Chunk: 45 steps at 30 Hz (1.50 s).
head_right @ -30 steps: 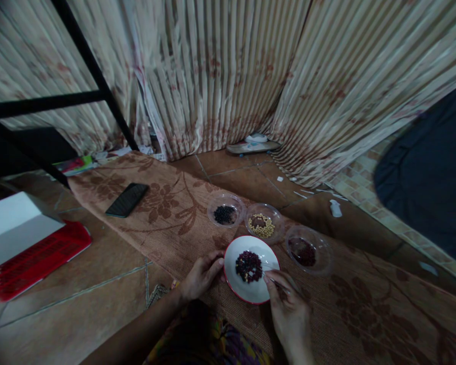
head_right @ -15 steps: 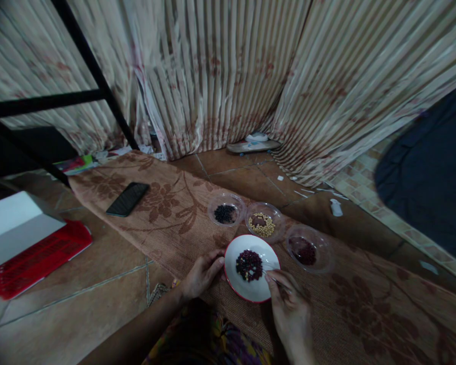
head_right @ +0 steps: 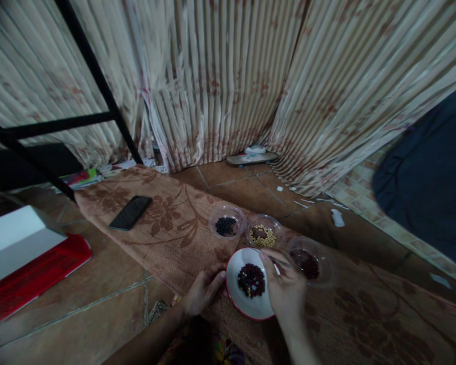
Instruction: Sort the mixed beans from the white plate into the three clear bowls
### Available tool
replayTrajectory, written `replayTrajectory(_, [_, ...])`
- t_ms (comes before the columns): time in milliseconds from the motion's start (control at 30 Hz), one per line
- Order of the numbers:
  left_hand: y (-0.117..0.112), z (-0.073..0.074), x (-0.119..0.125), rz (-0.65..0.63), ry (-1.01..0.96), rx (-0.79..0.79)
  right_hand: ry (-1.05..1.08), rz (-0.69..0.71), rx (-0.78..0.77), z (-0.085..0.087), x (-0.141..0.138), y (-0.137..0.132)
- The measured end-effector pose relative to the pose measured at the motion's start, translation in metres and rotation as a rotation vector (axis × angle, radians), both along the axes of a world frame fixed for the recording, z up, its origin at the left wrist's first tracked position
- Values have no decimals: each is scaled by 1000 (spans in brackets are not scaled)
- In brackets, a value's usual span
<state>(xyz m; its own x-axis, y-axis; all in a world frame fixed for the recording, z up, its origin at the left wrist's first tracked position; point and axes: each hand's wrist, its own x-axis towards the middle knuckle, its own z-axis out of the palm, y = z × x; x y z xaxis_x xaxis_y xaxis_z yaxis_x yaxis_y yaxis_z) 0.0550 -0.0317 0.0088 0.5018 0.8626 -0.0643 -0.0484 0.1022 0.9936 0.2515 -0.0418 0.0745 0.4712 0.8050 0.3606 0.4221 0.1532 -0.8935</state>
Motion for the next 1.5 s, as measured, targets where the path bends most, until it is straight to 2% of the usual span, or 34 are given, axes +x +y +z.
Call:
replayTrajectory(133, [-1,-1,0,6,3,-4,18,72,57,9,-22,43])
replayTrajectory(233, [-1,-4,0,10,6,-1,26,36,53,7,-26,50])
replayTrajectory(433, [-1,-8,1,3,-31,-19,34,-91,-1,0,-5,14])
replayTrajectory(533, [0,-7,1,-3,-33,-38,14,-167,-99,-4,8,-13])
replayTrajectory(767, [1,-1,0,-17,-17,-26,21,-197,-311,-28,26,-57])
replayTrajectory(833, [1,-1,0,-21,-14,-15,15,-166,-328,-33,27,-61])
replayTrajectory(1067, [0,-5,0,-15,4,-18,-63,-2,-242,-42,21,-59])
replayTrajectory(1500, [1,-3,-1,-15,-3,-14,-57,42,-216,-48,20,-55])
